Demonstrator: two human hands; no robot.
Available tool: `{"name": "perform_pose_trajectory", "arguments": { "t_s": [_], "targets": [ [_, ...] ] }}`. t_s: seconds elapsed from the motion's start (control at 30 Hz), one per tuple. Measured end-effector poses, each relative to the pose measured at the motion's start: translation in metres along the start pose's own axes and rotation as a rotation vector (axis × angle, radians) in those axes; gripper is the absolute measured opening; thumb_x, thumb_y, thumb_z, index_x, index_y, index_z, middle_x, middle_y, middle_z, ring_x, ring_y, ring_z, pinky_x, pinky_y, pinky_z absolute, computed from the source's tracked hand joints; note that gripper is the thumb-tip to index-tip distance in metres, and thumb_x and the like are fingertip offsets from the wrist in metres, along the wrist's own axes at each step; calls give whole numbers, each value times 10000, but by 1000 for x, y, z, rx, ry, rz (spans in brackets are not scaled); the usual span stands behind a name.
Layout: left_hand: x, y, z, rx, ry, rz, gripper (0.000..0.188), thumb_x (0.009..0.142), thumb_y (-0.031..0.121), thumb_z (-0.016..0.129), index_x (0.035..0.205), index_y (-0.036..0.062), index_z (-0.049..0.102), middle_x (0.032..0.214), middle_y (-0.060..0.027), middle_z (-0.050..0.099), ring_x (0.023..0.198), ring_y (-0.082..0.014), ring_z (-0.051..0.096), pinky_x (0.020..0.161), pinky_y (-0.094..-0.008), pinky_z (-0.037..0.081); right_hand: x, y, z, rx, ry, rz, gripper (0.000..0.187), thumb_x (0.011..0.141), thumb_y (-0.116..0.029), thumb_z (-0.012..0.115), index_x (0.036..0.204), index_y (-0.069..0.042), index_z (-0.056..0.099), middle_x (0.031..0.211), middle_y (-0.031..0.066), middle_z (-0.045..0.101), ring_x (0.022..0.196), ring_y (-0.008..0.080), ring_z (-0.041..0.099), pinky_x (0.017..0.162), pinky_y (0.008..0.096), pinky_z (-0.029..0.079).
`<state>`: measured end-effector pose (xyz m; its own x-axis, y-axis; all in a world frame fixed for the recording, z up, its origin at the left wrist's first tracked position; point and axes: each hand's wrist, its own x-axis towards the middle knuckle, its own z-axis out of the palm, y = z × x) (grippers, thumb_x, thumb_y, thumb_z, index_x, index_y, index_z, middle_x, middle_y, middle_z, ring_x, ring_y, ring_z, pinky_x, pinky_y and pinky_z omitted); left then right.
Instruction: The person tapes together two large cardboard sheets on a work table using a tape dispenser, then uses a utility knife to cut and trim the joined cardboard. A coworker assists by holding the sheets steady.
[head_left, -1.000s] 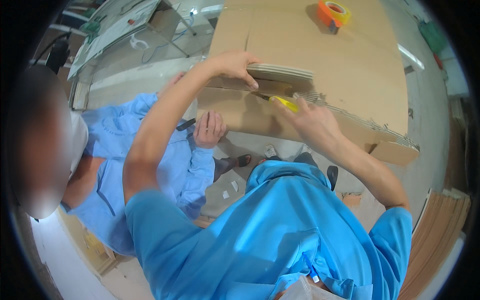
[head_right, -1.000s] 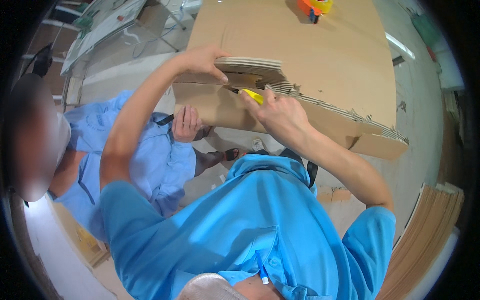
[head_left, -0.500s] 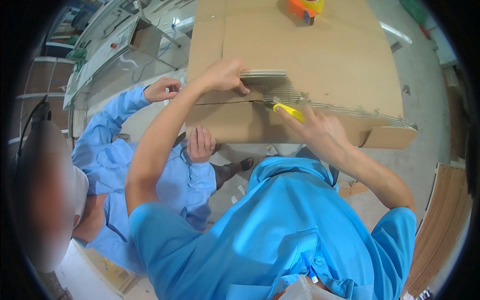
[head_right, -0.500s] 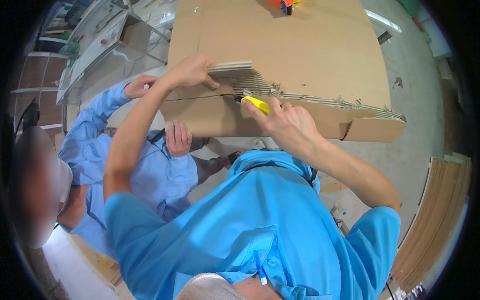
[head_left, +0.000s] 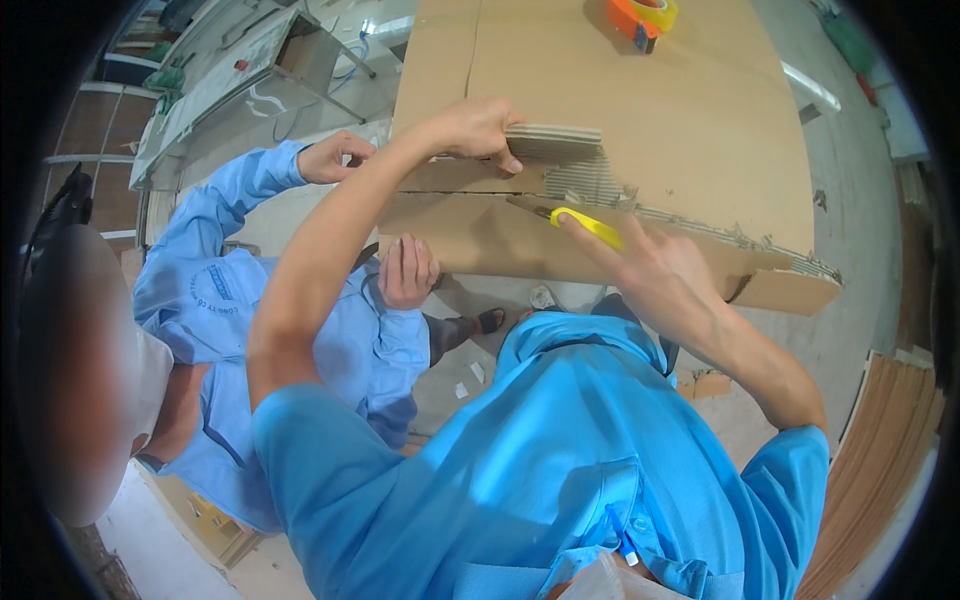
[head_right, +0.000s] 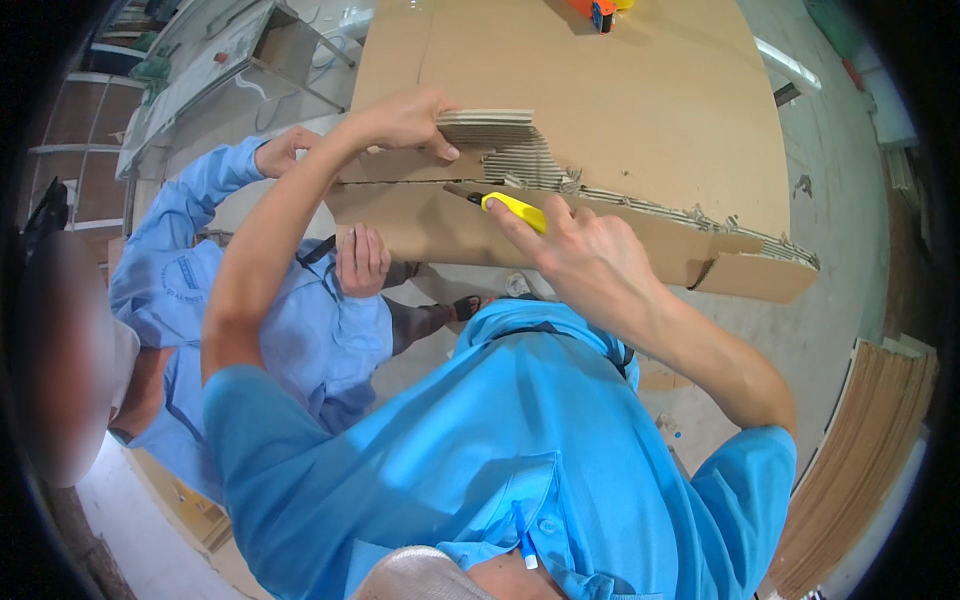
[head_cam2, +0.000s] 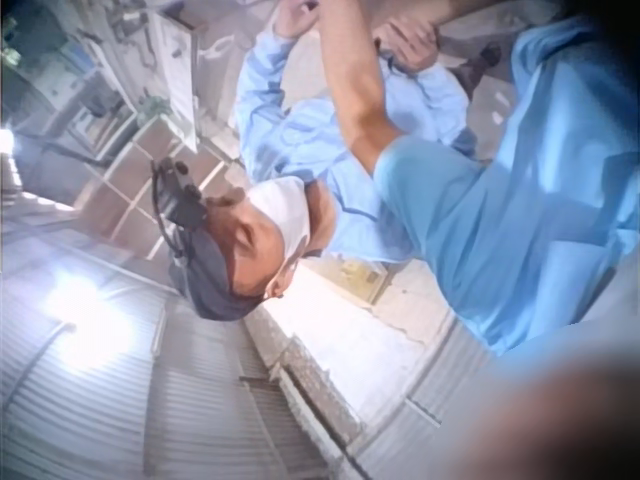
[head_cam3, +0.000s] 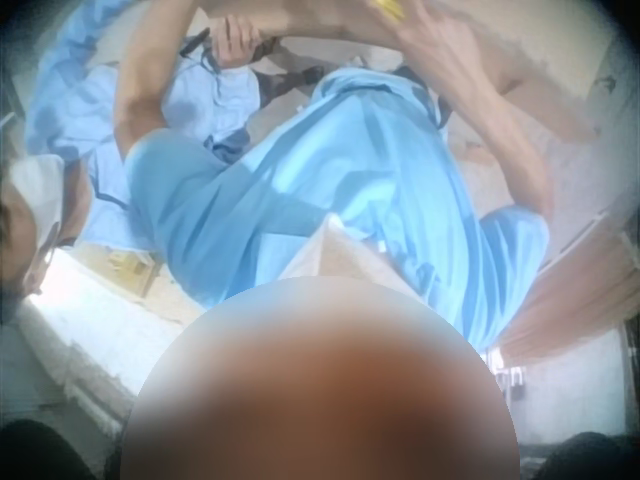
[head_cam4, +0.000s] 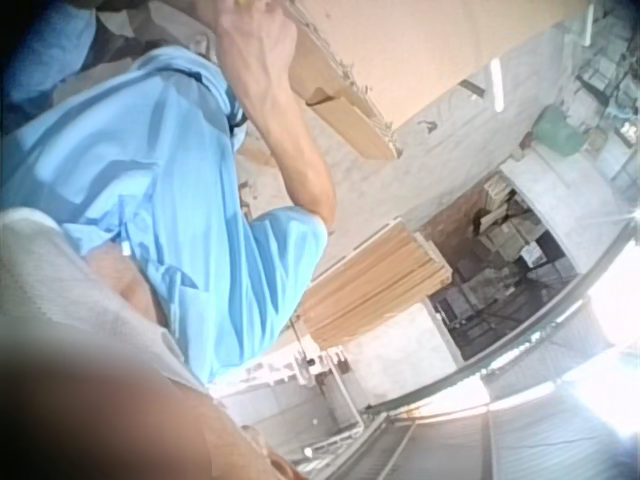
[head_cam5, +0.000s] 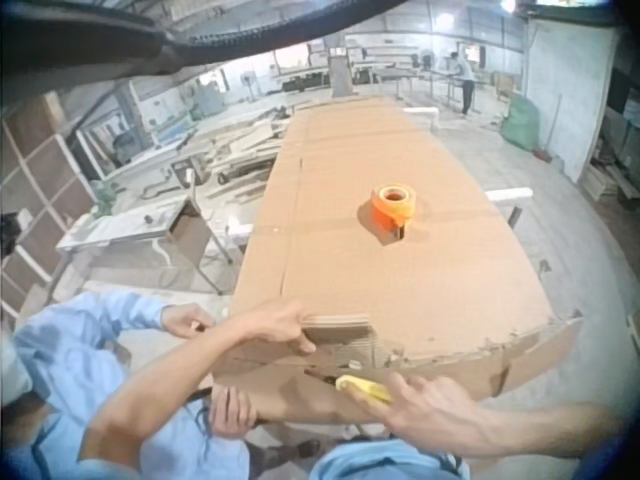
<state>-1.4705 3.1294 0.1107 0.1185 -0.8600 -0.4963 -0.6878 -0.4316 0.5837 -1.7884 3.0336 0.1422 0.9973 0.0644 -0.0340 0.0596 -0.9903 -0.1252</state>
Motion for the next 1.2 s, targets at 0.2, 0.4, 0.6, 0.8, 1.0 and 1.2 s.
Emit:
{"name": "perform_pose_trajectory", "arguments": {
  "t_s": [0.2, 0.4, 0.6, 0.8, 1.0, 1.2],
  "targets": [
    [-7, 7, 0, 76, 52, 63, 417, 744, 159, 891, 1115, 9, 776, 856, -168, 780, 767, -262, 715, 730, -401, 538, 23, -7, 15, -80, 74, -53, 728, 879, -98, 650, 1591, -162, 512, 987, 163, 627, 698, 265, 712, 561, 376, 583],
    [-11, 4, 2, 108, 91, 111, 427, 736, 156, 891, 1124, 12, 782, 904, -197, 788, 811, -321, 737, 763, -433, 548, 20, -15, 10, -133, 12, -17, 806, 847, -61, 663, 1620, -176, 465, 953, 145, 599, 725, 276, 697, 558, 389, 567],
    [-8, 0, 5, 161, 125, 139, 422, 724, 178, 899, 1100, 22, 789, 933, -213, 781, 835, -378, 729, 775, -448, 548, 21, -9, 13, -107, 20, -38, 826, 847, -69, 668, 1634, -187, 449, 969, 154, 603, 720, 273, 694, 558, 378, 568],
    [-7, -5, 11, 187, 151, 245, 428, 715, 190, 892, 1076, -4, 768, 951, -237, 758, 886, -426, 708, 813, -464, 550, 30, -33, 23, -217, 40, -5, 633, 919, -146, 645, 1549, -135, 578, 932, 164, 640, 654, 226, 680, 514, 335, 546],
    [-21, -1, 19, 103, 168, 249, 410, 719, 167, 891, 1077, 6, 770, 962, -240, 757, 887, -414, 717, 801, -460, 551, 43, -62, 34, -314, 73, 70, 558, 940, -163, 628, 1495, -106, 625, 882, 164, 647, 676, 231, 650, 505, 321, 491],
    [-30, 6, 12, 96, 130, 241, 406, 751, 138, 871, 1106, -20, 755, 858, -205, 748, 773, -270, 664, 777, -400, 531, 26, -40, 17, -275, 97, -2, 638, 922, -190, 633, 1556, -146, 573, 841, 130, 596, 625, 219, 642, 490, 323, 493]
  ]
}}
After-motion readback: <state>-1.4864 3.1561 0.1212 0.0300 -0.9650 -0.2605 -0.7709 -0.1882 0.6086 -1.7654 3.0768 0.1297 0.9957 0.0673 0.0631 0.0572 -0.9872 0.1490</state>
